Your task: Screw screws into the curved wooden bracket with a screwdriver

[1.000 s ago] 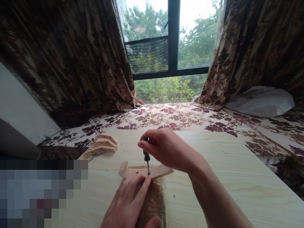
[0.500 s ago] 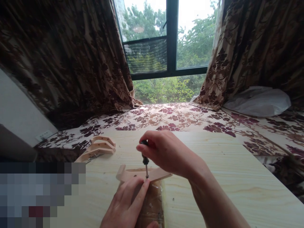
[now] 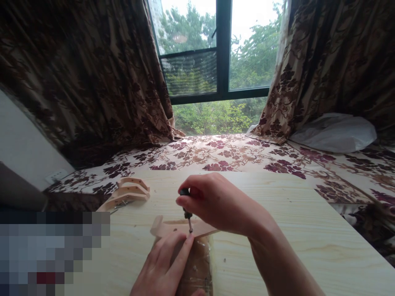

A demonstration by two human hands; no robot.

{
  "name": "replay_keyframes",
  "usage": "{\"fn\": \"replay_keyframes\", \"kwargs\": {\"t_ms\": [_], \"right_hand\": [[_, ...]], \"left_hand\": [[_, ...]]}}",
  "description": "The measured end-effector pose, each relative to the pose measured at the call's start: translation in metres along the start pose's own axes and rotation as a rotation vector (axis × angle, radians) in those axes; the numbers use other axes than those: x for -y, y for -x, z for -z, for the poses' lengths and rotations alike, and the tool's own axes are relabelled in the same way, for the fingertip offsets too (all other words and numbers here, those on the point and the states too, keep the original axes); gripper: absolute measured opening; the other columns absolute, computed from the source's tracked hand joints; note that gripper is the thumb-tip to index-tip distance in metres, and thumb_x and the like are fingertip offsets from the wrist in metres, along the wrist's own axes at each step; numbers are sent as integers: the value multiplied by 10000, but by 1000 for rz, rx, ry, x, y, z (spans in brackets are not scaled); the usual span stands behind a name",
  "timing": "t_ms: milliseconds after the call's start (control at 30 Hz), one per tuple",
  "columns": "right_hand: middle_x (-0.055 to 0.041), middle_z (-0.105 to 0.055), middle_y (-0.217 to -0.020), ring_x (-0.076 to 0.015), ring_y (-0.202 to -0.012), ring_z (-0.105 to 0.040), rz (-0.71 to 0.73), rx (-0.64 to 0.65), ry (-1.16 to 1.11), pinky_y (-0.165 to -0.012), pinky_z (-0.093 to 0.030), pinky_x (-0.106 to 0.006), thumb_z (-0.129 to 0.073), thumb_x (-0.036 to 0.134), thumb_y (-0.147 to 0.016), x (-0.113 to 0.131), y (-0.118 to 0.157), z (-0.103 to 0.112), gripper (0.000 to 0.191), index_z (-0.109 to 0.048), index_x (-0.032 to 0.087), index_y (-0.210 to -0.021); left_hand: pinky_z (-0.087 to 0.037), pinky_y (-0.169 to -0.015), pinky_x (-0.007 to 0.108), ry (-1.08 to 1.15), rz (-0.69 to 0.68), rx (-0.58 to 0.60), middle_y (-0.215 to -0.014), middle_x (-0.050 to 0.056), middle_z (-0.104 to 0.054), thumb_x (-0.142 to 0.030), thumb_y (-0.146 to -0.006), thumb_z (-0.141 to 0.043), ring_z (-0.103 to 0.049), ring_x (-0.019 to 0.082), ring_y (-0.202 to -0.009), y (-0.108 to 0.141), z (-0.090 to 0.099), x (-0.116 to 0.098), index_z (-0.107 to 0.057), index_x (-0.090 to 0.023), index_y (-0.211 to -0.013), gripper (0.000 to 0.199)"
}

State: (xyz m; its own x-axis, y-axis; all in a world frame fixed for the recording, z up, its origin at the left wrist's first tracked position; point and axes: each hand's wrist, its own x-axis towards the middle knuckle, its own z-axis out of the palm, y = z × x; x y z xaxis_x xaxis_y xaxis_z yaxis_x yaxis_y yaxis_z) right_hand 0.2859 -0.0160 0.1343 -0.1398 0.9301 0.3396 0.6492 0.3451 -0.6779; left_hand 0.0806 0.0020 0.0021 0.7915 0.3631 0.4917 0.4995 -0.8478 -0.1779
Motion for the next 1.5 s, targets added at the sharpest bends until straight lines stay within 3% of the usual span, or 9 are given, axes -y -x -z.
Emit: {"fn": "replay_keyframes", "kwargs": {"t_ms": [133,367,633,867,1133,1367,1500], "right_hand": [[34,-516,-579,-64,-519,-398,-3,-22,-2,-457,-296,-186,-565,294,-847,-2,-1,-1,165,-646,156,-806],[27,-545,-643,-75,-562,-429,47,83,-55,-506,-352,-185,-549,213,-842,4,3,4,185,-679,185,-970],[34,-500,-571,-72,-518,-383,9,-32,31,-451,-285,-197,-551,341,-862,-6,-2,0,212,-645,160,-804],[14,-581,-675,-82,-568,-443,38,69,-51,-506,-364,-193,-556,263,-853,5,5,6,207,-686,191,-996],[18,-561,-596,-78,-532,-441,26,-42,6,-472,-318,-191,-545,323,-869,-3,-2,-2,196,-649,161,-834],[30,-559,-636,-77,-553,-456,61,124,-24,-510,-355,-191,-555,222,-840,9,4,1,184,-670,197,-982],[12,-589,-651,-80,-563,-465,55,61,-21,-517,-356,-198,-516,291,-881,1,-1,-2,188,-651,164,-910]], "left_hand": [[-483,-938,367,-10,-51,-2,-1246,129,-574,-567,-809,-551,-539,280,-1132,-2,4,1,-388,-138,-1392,742],[-520,-861,353,-25,-45,-44,-1187,129,-609,-590,-818,-515,-569,275,-1083,-7,8,1,-468,-128,-1331,692],[-477,-924,389,21,53,-50,-1217,128,-571,-552,-811,-539,-532,290,-1121,-4,5,-6,-464,-148,-1327,660],[-531,-819,346,-15,-30,-83,-1154,131,-623,-579,-805,-531,-581,276,-1054,-10,12,-2,-515,-117,-1277,661],[-504,-904,376,9,-14,-9,-1231,141,-580,-545,-796,-560,-541,292,-1126,-5,11,-3,-445,-131,-1348,700],[-553,-814,396,-47,-19,-48,-1178,157,-613,-554,-788,-554,-585,304,-1071,-11,18,-6,-518,-94,-1262,662],[-540,-847,380,-20,-17,-17,-1198,143,-599,-562,-810,-525,-574,287,-1089,-8,15,-5,-469,-120,-1313,672]]}}
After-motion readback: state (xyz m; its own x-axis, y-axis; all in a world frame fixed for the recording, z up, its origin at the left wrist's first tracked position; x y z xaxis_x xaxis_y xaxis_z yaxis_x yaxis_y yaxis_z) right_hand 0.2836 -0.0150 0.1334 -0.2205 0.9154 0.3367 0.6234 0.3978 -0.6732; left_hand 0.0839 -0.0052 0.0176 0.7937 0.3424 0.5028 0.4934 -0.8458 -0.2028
